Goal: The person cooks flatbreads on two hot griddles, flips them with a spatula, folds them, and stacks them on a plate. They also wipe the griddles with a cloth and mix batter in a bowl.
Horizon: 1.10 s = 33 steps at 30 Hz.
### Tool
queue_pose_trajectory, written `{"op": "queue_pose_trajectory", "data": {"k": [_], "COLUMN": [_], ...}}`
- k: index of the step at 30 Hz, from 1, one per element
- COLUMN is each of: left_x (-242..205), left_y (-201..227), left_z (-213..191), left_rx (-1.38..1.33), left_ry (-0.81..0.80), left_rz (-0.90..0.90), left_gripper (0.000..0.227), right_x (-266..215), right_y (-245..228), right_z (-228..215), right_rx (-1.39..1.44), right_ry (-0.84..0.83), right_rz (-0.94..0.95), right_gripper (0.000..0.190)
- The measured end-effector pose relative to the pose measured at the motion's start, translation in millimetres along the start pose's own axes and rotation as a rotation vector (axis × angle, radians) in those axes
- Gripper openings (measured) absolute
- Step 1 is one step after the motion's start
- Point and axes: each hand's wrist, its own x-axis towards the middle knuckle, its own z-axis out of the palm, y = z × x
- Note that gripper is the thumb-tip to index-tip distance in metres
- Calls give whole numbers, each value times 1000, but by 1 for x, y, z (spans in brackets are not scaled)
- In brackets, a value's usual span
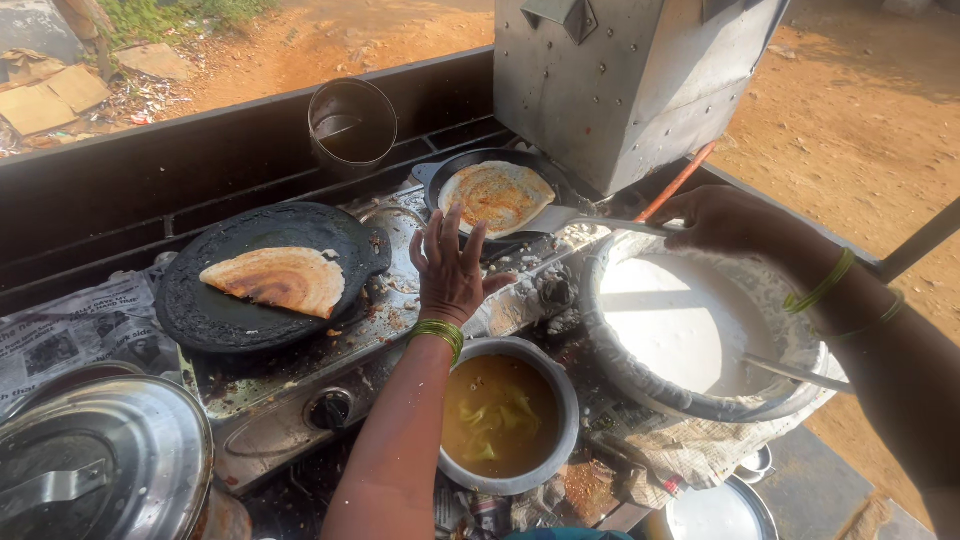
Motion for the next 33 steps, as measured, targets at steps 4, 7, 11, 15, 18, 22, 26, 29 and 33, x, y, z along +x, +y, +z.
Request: {"op": "queue_pose_trajectory", "data": {"k": [4, 7, 11, 15, 18, 22, 26, 29, 33], "left_x": [-1, 2, -2, 1, 1, 9, 10, 11, 9], "left_y": [-1, 0, 1, -6, -2, -9, -6, -5, -5], "left_z": [-3, -7, -11, -7, -9, -15, -17, -17, -21], "left_rx": [-75, -95, -173, -196, -160, -160, -166, -129, -166], "left_ry": [-25, -38, -9, 15, 20, 33, 11, -10, 51], "left_rz": [-49, -65, -72, -69, -68, -119, -218, -237, -202], "left_gripper": [92, 95, 98, 96, 86, 76, 75, 82, 84], "right_x": [-6, 13, 27, 19, 9, 27, 35, 25, -2], "right_y": [-52, -115, -158, -157, -143, -136, -126, -125, -124], "right_z": [68, 124, 168, 166, 160, 155, 156, 156, 152], "right_rx": [252, 316, 381, 325, 245, 260, 284, 282, 318], "right_ry": [55, 120, 387, 504, 488, 472, 460, 462, 535], "right_rz": [-105, 19, 112, 187, 245, 152, 43, 74, -72], "right_gripper": [53, 49, 51, 49, 50, 48, 47, 46, 43]}}
